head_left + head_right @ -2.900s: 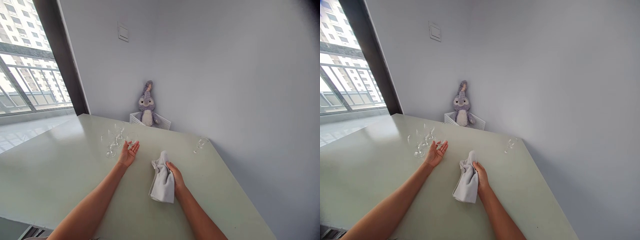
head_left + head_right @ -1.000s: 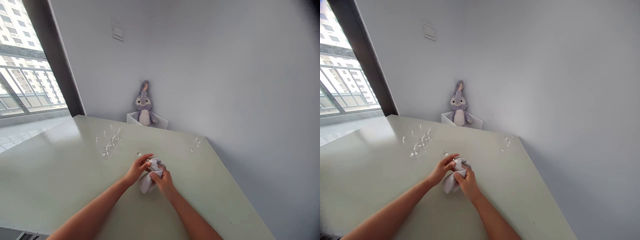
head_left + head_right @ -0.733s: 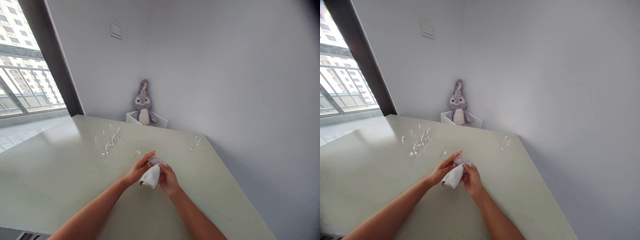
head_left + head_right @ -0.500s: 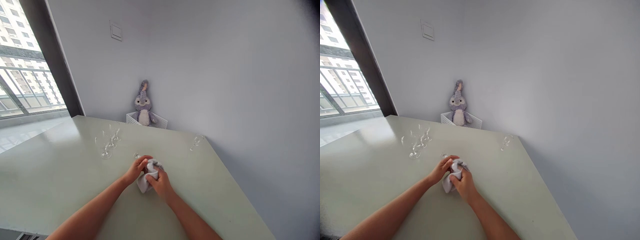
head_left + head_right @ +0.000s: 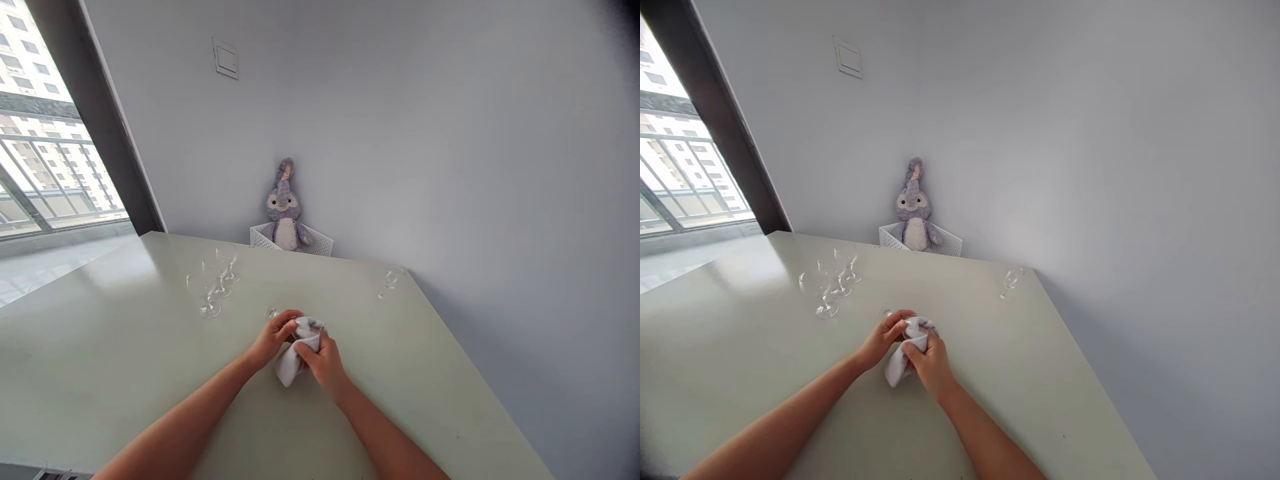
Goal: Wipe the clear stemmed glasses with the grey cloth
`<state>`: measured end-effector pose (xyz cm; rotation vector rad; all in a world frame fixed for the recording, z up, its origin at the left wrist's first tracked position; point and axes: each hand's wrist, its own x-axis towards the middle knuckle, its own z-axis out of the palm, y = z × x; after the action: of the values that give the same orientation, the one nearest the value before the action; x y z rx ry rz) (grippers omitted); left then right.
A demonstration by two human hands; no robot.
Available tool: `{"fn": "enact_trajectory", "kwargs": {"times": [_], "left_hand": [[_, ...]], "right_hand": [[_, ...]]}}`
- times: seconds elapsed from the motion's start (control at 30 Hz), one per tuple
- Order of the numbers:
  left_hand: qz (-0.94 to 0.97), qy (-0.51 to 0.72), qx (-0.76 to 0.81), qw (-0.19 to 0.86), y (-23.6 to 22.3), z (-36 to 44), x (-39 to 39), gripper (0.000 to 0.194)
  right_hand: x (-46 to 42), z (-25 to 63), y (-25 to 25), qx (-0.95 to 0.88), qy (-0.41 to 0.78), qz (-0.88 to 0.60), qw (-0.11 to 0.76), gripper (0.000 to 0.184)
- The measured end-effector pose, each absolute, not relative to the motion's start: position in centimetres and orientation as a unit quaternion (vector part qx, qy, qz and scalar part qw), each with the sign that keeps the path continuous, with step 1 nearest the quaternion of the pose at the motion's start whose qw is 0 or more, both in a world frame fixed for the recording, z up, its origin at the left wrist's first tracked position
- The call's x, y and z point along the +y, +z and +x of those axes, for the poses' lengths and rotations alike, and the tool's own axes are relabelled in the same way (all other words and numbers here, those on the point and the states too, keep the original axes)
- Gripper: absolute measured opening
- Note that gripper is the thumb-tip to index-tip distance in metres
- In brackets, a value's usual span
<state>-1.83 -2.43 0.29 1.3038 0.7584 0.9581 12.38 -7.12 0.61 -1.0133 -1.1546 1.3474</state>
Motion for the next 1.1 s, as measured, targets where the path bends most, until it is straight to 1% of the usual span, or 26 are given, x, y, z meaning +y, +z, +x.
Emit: {"fn": "enact_trajectory", "kwargs": {"times": [0.07, 0.1, 0.23, 0.3, 0.4, 0.5, 0.57, 0.7, 0.77, 0.83, 0.93, 1.0, 1.03, 1.1], "left_hand": [[0.570, 0.422, 0.332, 0.622, 0.5, -1.8, -2.6, 0.037], [0.571, 0.419, 0.327, 0.626, 0.7, -1.8, -2.8, 0.038], [0.581, 0.400, 0.286, 0.648, 1.6, -1.8, -3.3, 0.048], [0.590, 0.416, 0.293, 0.627, 1.6, -1.9, -3.2, 0.046], [0.593, 0.435, 0.336, 0.589, 1.1, -2.0, -2.7, 0.038], [0.585, 0.415, 0.362, 0.596, 0.7, -2.1, -2.4, 0.041], [0.583, 0.416, 0.344, 0.607, 0.9, -2.2, -2.6, 0.041], [0.592, 0.431, 0.268, 0.626, 1.7, -2.3, -3.0, 0.046], [0.591, 0.438, 0.261, 0.625, 1.8, -2.4, -2.9, 0.044], [0.579, 0.444, 0.269, 0.629, 1.5, -2.4, -2.7, 0.045], [0.567, 0.423, 0.311, 0.634, 0.7, -2.3, -2.3, 0.048], [0.595, 0.399, 0.380, 0.585, 0.2, -2.3, -2.2, 0.046], [0.621, 0.391, 0.421, 0.534, 0.1, -2.4, -2.1, 0.044], [0.682, 0.395, 0.475, 0.392, 0.3, -2.7, -2.0, 0.038]], "right_hand": [[-7.3, 12.2, 0.4, -0.509, 0.531, -0.432, 0.522, 0.024], [-7.2, 12.2, 0.4, -0.491, 0.546, -0.427, 0.528, 0.023], [-6.4, 12.5, 0.2, -0.339, 0.672, -0.353, 0.556, 0.027], [-6.3, 12.6, 0.2, -0.327, 0.691, -0.336, 0.549, 0.028], [-6.8, 12.3, 0.3, -0.436, 0.641, -0.375, 0.508, 0.028], [-7.3, 12.0, 0.5, -0.520, 0.573, -0.407, 0.485, 0.026], [-7.1, 12.1, 0.6, -0.484, 0.591, -0.405, 0.503, 0.024], [-6.3, 12.9, 0.7, -0.328, 0.680, -0.351, 0.554, 0.024], [-6.2, 13.0, 0.8, -0.342, 0.686, -0.343, 0.543, 0.025], [-6.5, 13.0, 0.8, -0.432, 0.643, -0.367, 0.516, 0.027], [-6.9, 12.7, 0.6, -0.575, 0.506, -0.416, 0.490, 0.031], [-6.7, 12.8, 0.3, -0.608, 0.450, -0.441, 0.483, 0.025], [-6.5, 12.9, 0.2, -0.599, 0.452, -0.456, 0.478, 0.021], [-5.8, 13.3, 0.1, -0.540, 0.495, -0.488, 0.475, 0.019]]}}
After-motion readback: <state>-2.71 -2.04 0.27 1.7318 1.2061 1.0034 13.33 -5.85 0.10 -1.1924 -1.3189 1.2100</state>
